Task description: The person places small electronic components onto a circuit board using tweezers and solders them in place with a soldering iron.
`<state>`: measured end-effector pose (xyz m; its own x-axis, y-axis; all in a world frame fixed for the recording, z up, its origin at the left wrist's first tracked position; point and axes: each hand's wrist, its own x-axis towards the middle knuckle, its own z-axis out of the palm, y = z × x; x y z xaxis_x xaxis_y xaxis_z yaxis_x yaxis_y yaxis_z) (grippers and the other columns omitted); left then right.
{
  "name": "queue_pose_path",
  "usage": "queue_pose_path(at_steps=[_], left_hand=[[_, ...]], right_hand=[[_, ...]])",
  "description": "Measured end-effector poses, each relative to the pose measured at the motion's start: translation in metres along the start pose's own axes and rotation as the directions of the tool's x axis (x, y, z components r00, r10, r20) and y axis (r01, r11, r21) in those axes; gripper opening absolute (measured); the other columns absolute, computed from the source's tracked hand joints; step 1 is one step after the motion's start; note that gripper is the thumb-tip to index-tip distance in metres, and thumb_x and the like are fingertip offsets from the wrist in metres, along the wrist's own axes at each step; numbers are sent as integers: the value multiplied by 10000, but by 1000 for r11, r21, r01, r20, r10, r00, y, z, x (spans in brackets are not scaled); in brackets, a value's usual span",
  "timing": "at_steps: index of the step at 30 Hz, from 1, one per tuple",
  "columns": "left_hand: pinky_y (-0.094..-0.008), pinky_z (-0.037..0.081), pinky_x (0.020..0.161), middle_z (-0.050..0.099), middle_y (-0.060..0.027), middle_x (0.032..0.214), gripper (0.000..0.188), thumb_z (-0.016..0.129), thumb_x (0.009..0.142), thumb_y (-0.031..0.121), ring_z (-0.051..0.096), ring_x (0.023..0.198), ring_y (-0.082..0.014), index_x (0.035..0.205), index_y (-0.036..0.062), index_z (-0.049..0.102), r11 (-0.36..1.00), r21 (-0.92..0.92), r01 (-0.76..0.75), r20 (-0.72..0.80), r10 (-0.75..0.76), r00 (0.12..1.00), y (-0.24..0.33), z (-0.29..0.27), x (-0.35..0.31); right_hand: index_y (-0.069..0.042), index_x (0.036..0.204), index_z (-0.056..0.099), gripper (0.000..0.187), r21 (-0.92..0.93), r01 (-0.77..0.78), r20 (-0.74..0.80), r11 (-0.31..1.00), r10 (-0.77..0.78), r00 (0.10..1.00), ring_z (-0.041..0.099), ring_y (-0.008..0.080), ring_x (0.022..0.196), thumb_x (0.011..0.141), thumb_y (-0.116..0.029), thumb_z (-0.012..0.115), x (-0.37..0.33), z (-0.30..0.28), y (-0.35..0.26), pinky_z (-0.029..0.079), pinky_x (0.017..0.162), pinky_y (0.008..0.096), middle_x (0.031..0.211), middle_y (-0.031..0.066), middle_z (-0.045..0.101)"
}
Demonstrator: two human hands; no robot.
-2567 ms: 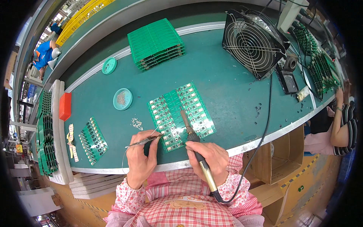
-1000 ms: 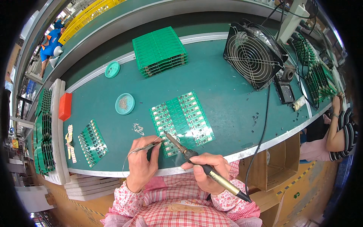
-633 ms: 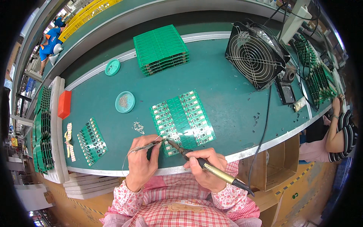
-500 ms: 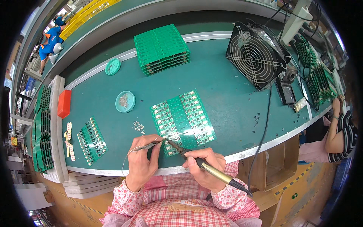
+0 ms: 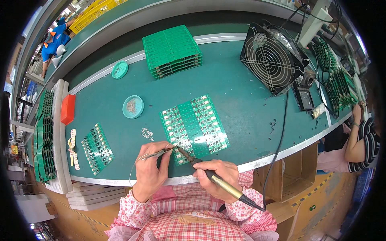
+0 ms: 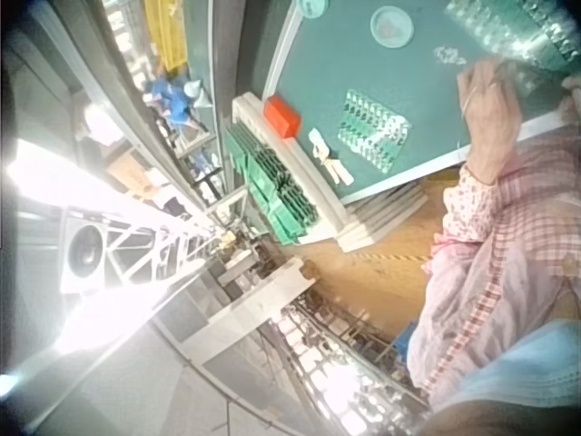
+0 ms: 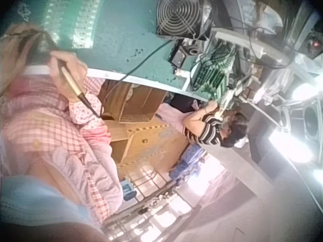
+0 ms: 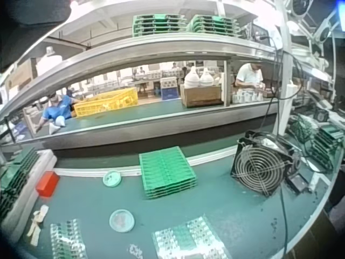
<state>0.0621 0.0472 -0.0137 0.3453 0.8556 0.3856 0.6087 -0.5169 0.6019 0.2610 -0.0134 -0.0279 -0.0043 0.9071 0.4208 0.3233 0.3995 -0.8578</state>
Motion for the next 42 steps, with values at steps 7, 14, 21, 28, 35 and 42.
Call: queue_pose_path(at_steps=[7,14,21,28,35,42], left_hand=[[-366,496,794,707,-79,995,240,705,809,-55,643,901,-284,1021,47,656,1000,3,-16,-9,16,1000,1,2,1],[-370,500,790,705,-97,999,226,700,825,-49,650,884,-300,1027,44,654,1000,-12,4,-11,-4,1000,2,0,-1],[-302,541,835,694,-121,985,123,628,938,-32,694,905,-192,1059,-35,608,955,-140,260,-109,-276,955,-13,-21,-17],[-340,514,782,696,-119,965,130,668,893,-18,678,862,-268,1021,6,668,929,-141,343,-193,-366,910,-23,-22,-25],[-380,486,797,702,-106,987,161,690,857,-21,637,883,-296,1009,31,677,955,-37,296,-176,-298,938,-24,-21,-25],[-383,482,818,709,-102,996,172,691,840,-32,655,884,-299,1004,20,682,968,14,249,-177,-242,954,-26,-21,-25]], right_hand=[[-24,979,608,106,135,-170,-224,976,197,954,716,161,625,941,-116,645,-16,4,0,545,583,272,712,79,715],[-30,1000,585,118,105,-162,-246,981,183,952,712,156,619,955,-130,628,-21,5,4,534,570,267,708,80,712],[-11,1016,559,144,127,-124,-285,984,155,946,708,166,607,974,-142,601,-20,7,6,516,529,254,694,99,678],[-5,1027,544,173,131,-132,-280,983,164,946,712,172,621,982,-165,595,-20,8,4,526,529,264,730,98,665],[-3,1033,537,177,148,-155,-277,977,191,942,716,186,639,982,-163,592,-24,8,5,544,534,270,853,120,676],[-6,1027,538,171,134,-144,-268,980,176,947,717,182,639,986,-163,590,-21,7,4,538,532,263,824,117,680]])
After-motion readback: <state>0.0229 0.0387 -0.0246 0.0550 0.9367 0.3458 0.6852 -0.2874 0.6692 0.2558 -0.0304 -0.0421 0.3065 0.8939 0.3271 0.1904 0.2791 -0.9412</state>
